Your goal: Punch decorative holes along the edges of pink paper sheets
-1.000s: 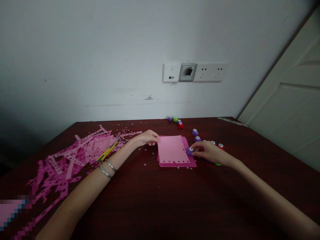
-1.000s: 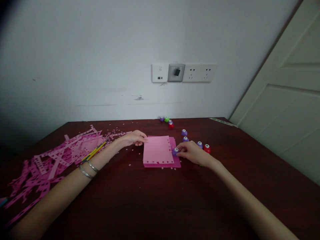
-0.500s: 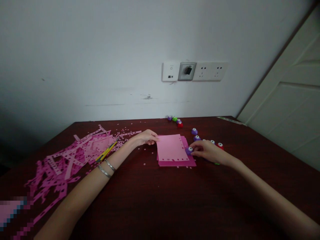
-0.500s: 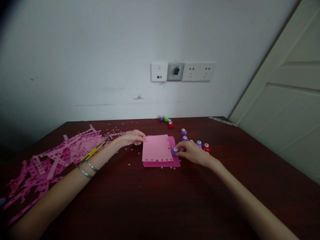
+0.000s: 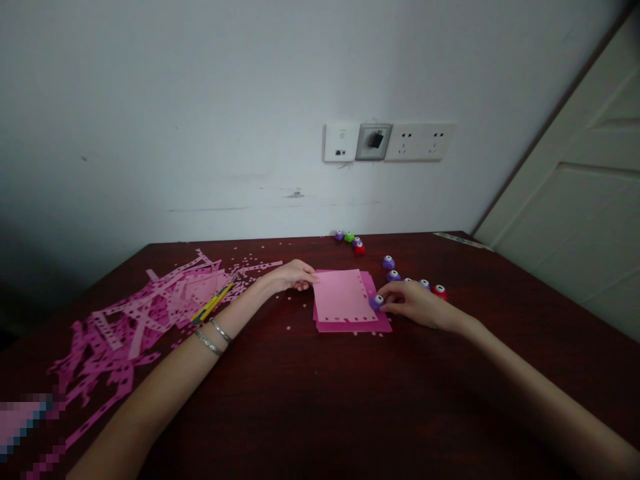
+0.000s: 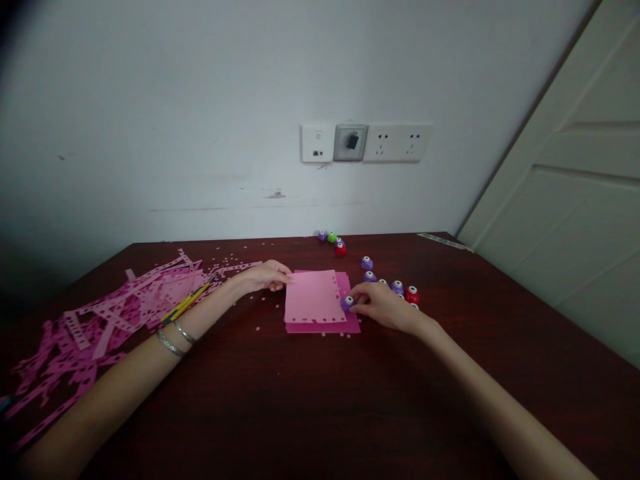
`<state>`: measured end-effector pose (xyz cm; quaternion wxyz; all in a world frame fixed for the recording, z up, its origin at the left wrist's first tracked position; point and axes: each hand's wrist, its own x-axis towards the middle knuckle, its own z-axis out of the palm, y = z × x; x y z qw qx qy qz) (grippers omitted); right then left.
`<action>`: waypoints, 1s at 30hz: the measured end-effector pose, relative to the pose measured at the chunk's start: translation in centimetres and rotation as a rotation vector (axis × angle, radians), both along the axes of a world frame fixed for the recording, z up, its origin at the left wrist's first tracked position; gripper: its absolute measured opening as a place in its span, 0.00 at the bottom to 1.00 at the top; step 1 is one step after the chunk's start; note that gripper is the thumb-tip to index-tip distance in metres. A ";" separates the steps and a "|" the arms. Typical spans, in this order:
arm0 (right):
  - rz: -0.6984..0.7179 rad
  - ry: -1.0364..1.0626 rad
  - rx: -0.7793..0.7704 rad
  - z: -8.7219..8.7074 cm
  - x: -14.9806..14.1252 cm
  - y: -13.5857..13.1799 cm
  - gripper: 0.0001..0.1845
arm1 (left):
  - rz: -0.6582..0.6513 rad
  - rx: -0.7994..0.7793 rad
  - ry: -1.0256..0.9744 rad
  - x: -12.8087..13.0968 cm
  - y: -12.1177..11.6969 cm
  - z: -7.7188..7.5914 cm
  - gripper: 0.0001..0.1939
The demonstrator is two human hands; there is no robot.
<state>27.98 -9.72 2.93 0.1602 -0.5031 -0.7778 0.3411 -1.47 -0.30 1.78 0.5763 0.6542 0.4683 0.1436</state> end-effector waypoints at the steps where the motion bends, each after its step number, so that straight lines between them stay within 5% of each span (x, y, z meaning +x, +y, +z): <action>1: 0.001 -0.003 0.000 0.0 0.0 0.0 0.14 | -0.001 -0.006 -0.003 0.0 0.0 0.0 0.13; 14: 0.033 -0.015 -0.005 -0.2 -0.2 -0.1 0.15 | -0.021 0.091 0.015 1.0 -0.7 -0.8 0.13; 20: 0.046 -0.027 0.040 -0.7 -0.1 0.0 0.15 | 0.006 0.674 0.313 2.2 -2.3 1.2 0.18; 23: 0.044 -0.031 0.051 -0.8 -0.2 0.0 0.15 | -0.164 0.863 0.390 3.1 -3.6 1.7 0.22; 26: 0.039 -0.040 0.048 -0.8 -0.2 0.0 0.15 | -0.374 0.827 0.412 3.9 -4.5 1.3 0.27; 30: 0.048 -0.033 0.048 -1.0 -0.2 0.1 0.15 | -0.437 0.753 0.425 4.2 -4.5 0.3 0.29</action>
